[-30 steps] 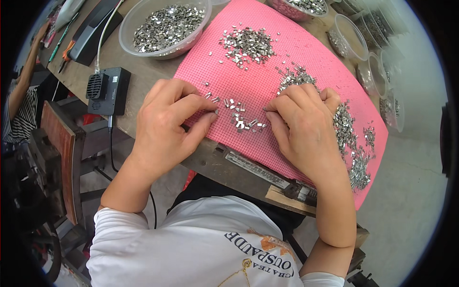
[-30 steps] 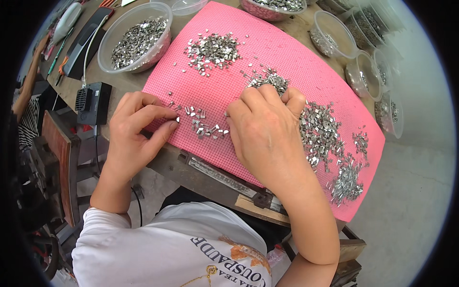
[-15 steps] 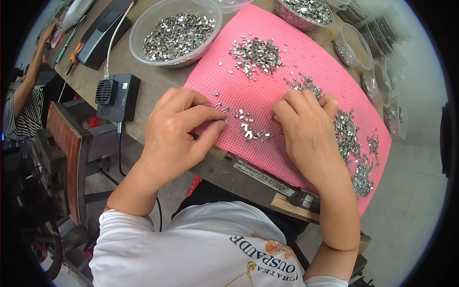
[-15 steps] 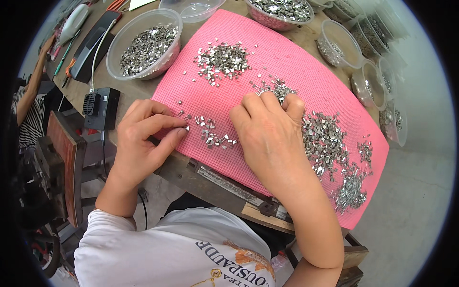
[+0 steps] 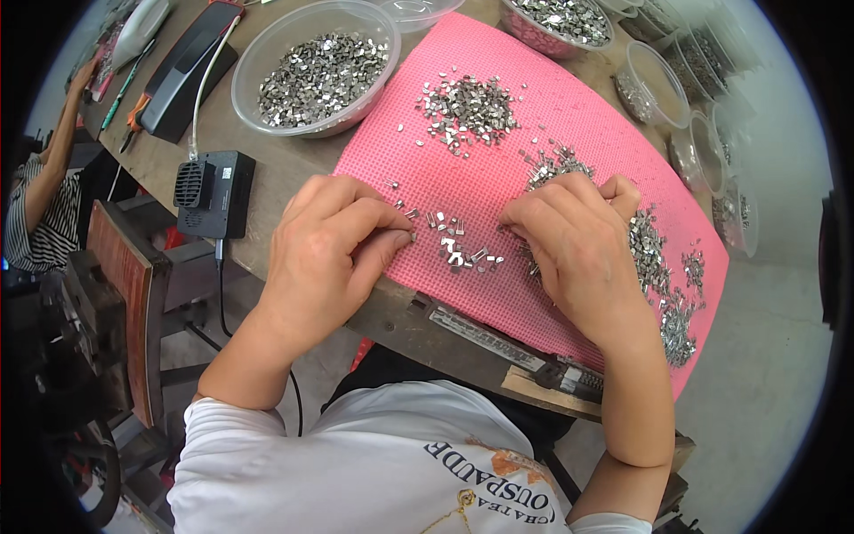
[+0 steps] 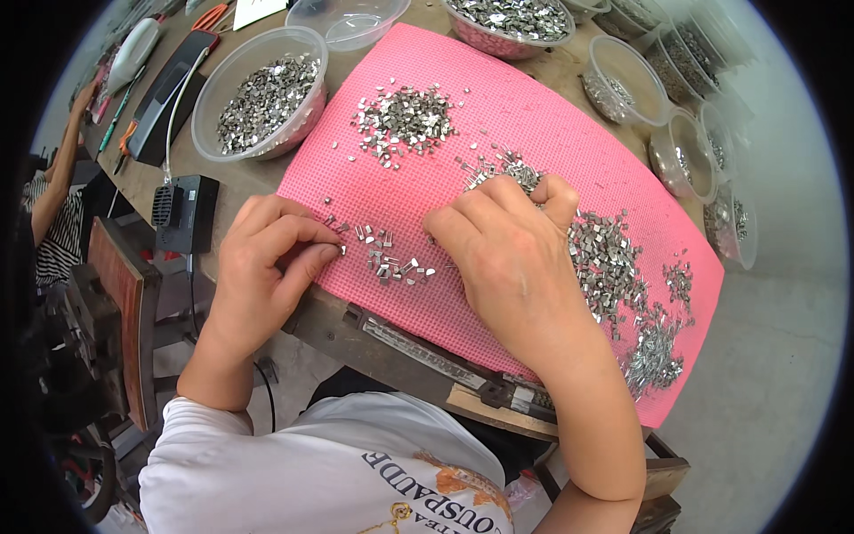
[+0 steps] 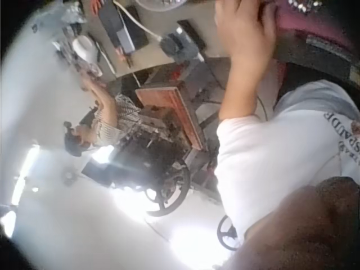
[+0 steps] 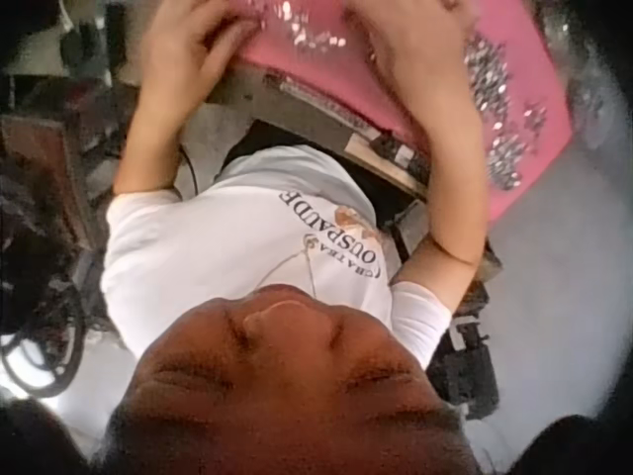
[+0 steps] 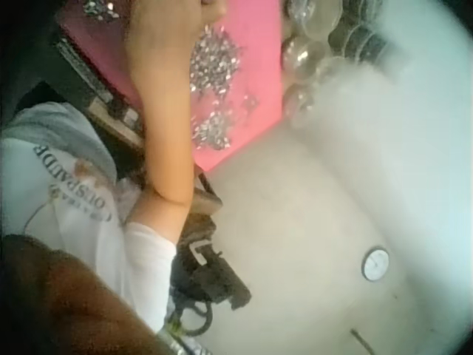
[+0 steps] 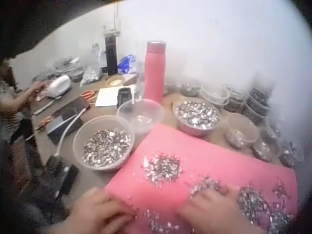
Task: The person is manually sorting and assembling small metal components into a jig or tray.
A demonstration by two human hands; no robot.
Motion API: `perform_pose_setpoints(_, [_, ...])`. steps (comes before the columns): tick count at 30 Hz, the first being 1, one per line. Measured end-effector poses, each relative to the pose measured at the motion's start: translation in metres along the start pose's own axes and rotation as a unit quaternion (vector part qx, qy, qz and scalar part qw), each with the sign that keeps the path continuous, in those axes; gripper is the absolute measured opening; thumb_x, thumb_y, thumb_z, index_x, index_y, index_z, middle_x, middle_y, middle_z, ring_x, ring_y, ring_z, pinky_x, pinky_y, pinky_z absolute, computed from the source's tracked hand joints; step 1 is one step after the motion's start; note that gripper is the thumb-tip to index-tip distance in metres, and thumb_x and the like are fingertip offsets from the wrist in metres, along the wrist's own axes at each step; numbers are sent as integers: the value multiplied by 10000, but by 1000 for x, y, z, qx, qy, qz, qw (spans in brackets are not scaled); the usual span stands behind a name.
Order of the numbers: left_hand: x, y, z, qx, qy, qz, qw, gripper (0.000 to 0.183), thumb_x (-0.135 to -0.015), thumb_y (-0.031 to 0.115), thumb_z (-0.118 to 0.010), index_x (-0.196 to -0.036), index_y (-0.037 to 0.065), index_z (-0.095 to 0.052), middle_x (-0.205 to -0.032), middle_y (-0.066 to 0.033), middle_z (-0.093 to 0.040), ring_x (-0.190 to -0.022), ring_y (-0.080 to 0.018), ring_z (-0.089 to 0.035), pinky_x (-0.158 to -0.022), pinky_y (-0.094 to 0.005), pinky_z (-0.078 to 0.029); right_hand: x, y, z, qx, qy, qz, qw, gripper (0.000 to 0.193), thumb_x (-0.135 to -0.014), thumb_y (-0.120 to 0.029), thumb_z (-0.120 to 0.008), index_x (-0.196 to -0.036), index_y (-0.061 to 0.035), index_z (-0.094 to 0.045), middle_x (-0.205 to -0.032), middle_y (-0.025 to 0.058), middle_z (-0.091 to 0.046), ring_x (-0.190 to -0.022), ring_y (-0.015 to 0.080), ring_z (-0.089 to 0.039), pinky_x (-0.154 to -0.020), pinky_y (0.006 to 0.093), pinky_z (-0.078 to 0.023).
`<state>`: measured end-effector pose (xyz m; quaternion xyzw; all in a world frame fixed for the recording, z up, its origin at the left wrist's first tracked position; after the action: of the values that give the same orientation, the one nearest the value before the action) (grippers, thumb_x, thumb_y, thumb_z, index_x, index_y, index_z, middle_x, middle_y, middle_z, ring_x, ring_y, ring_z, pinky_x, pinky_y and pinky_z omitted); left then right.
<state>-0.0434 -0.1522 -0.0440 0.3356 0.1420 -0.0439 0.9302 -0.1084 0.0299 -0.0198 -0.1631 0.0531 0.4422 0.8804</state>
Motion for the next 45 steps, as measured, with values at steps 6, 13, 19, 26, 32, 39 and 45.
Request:
perform_pose_setpoints(6, [-7, -1, -2, 6, -28, -14, 999, 181, -760, 40, -835, -933, 81, -799, -870, -50, -676, -852, -242, -611, -746, -352, -485, -2, -3, -2, 20, -19, 45, 999, 146, -812, -95, -681, -947, -137, -721, -882, -9, -624, -922, 192, -599, -904, 424, -324])
perform_pose_setpoints(13, [-11, 3, -2, -28, -44, -69, 996, 194, -739, 62, -851, -925, 99, -810, -836, -32, -672, -798, -224, -621, -723, -354, -485, -14, 0, -4, -12, -57, 66, 996, 98, -829, -89, -705, -916, -126, -727, -939, -1, -624, -946, 195, -594, -918, 400, -320])
perform_pose_setpoints(19, [-18, 12, -5, -42, -100, -81, 991, 176, -717, 30, -821, -879, 78, -774, -834, -51, -660, -806, -255, -634, -752, -385, -504, -5, 4, -17, -42, -12, 54, 998, 41, -906, -97, -680, -947, -102, -673, -1048, 27, -605, -1006, 209, -575, -941, 405, -322])
perform_pose_setpoints(26, [-16, 23, -10, -70, -119, -102, 985, 122, -779, 62, -748, -886, 71, -690, -839, -67, -618, -827, -300, -620, -778, -412, -493, 47, -2, 38, -27, 63, -40, 997, 98, -893, -70, -680, -983, -91, -648, -1102, 41, -626, -1063, 238, -579, -994, 405, -316])
perform_pose_setpoints(32, [-2, 38, -20, 23, -96, -64, 993, 105, -808, 29, -734, -880, 61, -665, -861, -76, -630, -797, -290, -613, -765, -376, -448, 156, 11, 67, -81, 79, -222, 969, 132, -911, -39, -663, -1030, -88, -636, -1062, 64, -652, -985, 245, -589, -943, 383, -320])
perform_pose_setpoints(39, [14, 114, -69, 125, -120, -189, 967, 143, -780, 44, -774, -900, 78, -706, -958, -60, -699, -857, -248, -649, -794, -368, -438, 219, -7, 46, -58, 161, -273, 947, 198, -878, -47, -725, -1047, -106, -640, -1091, 53, -662, -1001, 239, -602, -934, 389, -307])
perform_pose_setpoints(45, [31, 169, -108, 142, -144, -262, 944, 167, -754, 68, -800, -898, 93, -720, -1001, -51, -705, -886, -248, -653, -799, -377, -436, 235, -11, 38, -46, 204, -266, 941, 222, -861, -82, -761, -1048, -125, -649, -1104, 14, -665, -1002, 213, -621, -901, 395, -299])
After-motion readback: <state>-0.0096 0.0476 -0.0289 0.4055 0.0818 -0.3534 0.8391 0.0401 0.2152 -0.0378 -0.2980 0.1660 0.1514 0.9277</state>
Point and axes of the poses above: each hand's wrist, its own x-axis away from the middle knuckle, its own z-axis out of the back of the hand, y = z × x, the point moved 8 cm from there along -x, towards the middle knuckle
